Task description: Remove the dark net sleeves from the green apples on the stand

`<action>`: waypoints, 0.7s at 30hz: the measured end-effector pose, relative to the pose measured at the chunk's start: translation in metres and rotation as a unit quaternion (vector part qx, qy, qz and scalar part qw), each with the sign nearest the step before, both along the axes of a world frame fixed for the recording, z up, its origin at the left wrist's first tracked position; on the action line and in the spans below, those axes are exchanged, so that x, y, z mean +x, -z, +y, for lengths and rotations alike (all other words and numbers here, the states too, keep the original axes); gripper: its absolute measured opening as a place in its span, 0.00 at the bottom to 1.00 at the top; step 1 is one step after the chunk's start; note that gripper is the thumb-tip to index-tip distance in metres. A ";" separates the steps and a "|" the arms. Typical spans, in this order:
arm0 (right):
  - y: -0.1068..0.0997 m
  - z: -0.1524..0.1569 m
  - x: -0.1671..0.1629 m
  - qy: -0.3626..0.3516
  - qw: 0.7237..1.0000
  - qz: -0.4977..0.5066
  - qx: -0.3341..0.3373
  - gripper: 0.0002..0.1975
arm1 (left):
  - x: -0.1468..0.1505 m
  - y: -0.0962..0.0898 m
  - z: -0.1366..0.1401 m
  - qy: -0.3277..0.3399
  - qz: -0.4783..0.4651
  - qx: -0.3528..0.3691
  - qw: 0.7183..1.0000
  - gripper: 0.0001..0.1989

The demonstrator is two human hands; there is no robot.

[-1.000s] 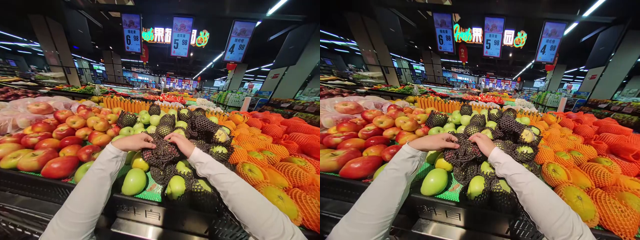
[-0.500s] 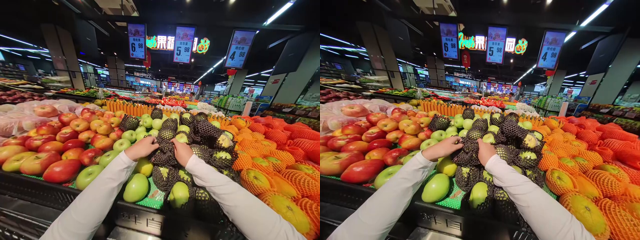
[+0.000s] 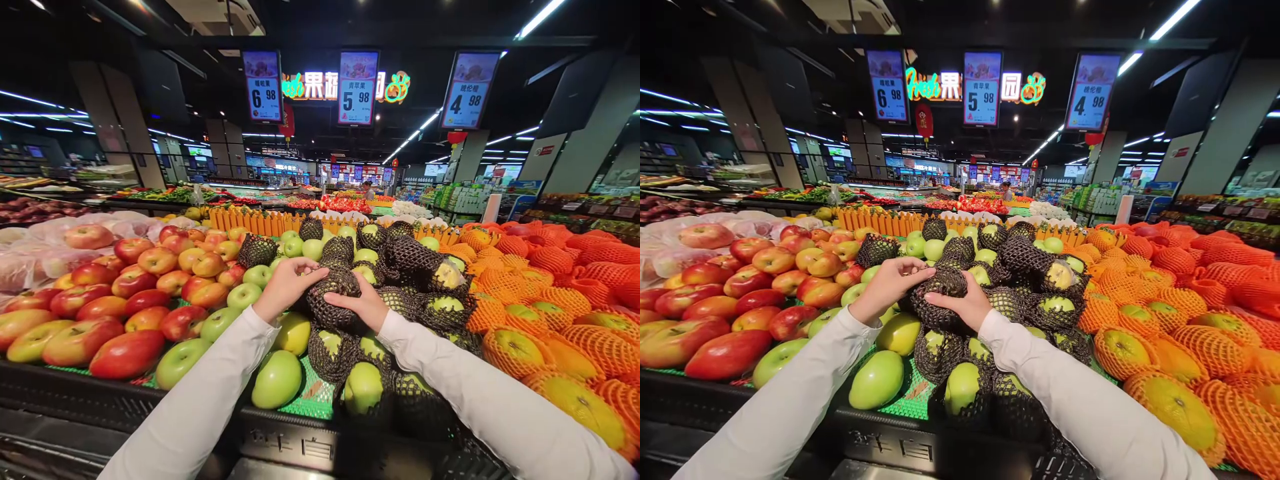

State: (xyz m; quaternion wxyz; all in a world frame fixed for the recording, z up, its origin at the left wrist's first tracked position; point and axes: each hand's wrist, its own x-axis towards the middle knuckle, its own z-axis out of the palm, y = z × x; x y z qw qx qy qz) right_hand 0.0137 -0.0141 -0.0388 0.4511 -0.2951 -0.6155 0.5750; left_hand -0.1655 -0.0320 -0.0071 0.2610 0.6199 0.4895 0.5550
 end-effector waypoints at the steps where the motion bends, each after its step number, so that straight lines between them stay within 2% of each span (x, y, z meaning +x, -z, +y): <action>1: -0.001 -0.002 -0.001 -0.020 0.999 0.031 -0.028 0.38 | 0.002 -0.001 0.000 0.023 -0.033 -0.007 0.999 0.21; 4: -0.005 -0.007 -0.003 -0.065 0.988 0.099 -0.096 0.34 | 0.006 -0.003 -0.003 0.096 -0.143 -0.041 0.984 0.23; 8: -0.011 -0.006 -0.001 -0.019 0.980 0.160 -0.113 0.32 | 0.005 -0.004 -0.009 0.166 -0.232 -0.048 0.957 0.29; 13: -0.014 0.002 0.002 0.040 0.974 0.203 -0.095 0.31 | 0.004 0.001 -0.006 0.207 -0.191 -0.055 0.958 0.35; 18: -0.014 0.003 0.003 0.050 0.976 0.189 -0.091 0.30 | 0.008 0.010 0.002 0.162 -0.175 -0.084 0.967 0.32; 21: -0.014 0.001 0.005 0.033 0.979 0.194 -0.062 0.30 | 0.012 0.016 0.007 0.190 -0.168 -0.121 0.960 0.30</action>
